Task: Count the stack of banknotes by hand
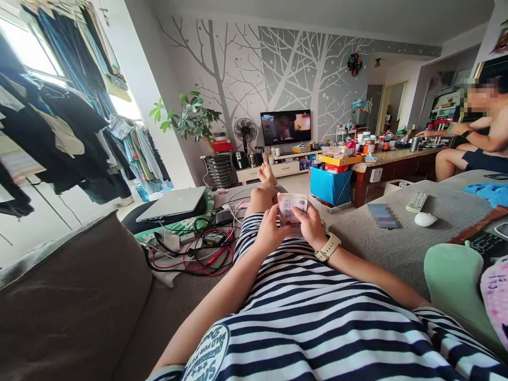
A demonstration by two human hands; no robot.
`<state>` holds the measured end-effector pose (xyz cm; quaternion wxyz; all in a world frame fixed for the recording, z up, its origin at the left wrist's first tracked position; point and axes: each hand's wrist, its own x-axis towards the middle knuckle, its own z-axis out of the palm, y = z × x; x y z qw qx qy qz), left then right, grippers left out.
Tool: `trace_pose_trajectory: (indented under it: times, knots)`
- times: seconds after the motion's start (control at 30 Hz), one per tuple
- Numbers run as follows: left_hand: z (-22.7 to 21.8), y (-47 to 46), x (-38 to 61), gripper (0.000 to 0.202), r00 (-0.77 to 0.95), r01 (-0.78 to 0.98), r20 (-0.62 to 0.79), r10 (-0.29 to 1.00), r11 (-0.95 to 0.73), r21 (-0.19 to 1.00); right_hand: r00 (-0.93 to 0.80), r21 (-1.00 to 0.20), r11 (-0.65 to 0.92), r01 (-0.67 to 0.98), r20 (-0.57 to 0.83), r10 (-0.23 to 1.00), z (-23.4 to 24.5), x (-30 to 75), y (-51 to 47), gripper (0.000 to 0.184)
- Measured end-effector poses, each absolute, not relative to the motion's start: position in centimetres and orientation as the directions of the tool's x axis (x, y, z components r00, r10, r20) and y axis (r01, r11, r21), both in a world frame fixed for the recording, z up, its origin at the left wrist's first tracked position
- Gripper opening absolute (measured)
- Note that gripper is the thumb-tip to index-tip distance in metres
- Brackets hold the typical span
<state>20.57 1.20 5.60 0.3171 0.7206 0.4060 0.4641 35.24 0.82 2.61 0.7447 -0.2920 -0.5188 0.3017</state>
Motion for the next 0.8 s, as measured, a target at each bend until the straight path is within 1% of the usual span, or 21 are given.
trace_pose_trajectory:
  times: [0.07, 0.13, 0.2, 0.27, 0.33, 0.43, 0.53, 0.6, 0.67, 0.73, 0.8]
  knots:
    - [6.2, 0.7, 20.5, 0.054, 0.169, 0.269, 0.382, 0.908, -0.416, 0.869, 0.256, -0.727, 0.679, -0.103, 0.641, 0.724, 2.4, 35.3, 0.4, 0.040]
    - [6.1, 0.0, 20.9, 0.044, 0.142, 0.136, 0.255, 0.957, -0.274, 0.952, 0.234, -0.742, 0.666, -0.082, 0.635, 0.736, 2.1, 35.3, 0.0, 0.039]
    - [5.7, -0.7, 21.7, 0.044, 0.182, -0.037, 0.093, 0.979, -0.088, 0.995, 0.226, -0.766, 0.636, -0.090, 0.607, 0.762, 2.0, 35.4, 0.0, 0.044]
    - [5.4, -1.0, 22.4, 0.047, 0.250, -0.147, -0.020, 0.968, 0.058, 0.987, 0.246, -0.783, 0.613, -0.110, 0.576, 0.780, 2.0, 35.7, 0.1, 0.049]
    - [5.5, -0.8, 22.9, 0.048, 0.301, -0.178, -0.075, 0.951, 0.133, 0.975, 0.290, -0.793, 0.592, -0.141, 0.539, 0.791, 2.2, 36.1, 0.4, 0.053]
    - [5.9, -0.1, 23.0, 0.044, 0.404, -0.161, -0.129, 0.906, 0.209, 0.965, 0.360, -0.803, 0.563, -0.194, 0.476, 0.802, 2.5, 36.6, 0.9, 0.056]
    - [5.7, 0.5, 23.3, 0.047, 0.434, -0.128, -0.164, 0.886, 0.241, 0.962, 0.380, -0.817, 0.534, -0.216, 0.433, 0.817, 2.4, 36.5, 1.2, 0.058]
    - [5.3, 0.6, 23.7, 0.047, 0.384, -0.123, -0.144, 0.912, 0.205, 0.971, 0.359, -0.821, 0.532, -0.206, 0.443, 0.822, 2.4, 36.4, 1.4, 0.059]
    - [5.0, 0.6, 24.3, 0.048, 0.347, -0.112, -0.110, 0.931, 0.158, 0.981, 0.358, -0.814, 0.558, -0.160, 0.479, 0.801, 2.4, 36.3, 1.6, 0.057]
    - [5.4, 0.7, 25.0, 0.049, 0.328, -0.066, -0.091, 0.940, 0.119, 0.991, 0.401, -0.802, 0.587, -0.113, 0.503, 0.765, 2.5, 36.6, 2.0, 0.055]
    - [6.2, 0.9, 25.6, 0.053, 0.329, 0.013, -0.068, 0.942, 0.067, 0.998, 0.452, -0.787, 0.602, -0.132, 0.493, 0.744, 2.8, 37.1, 2.4, 0.055]
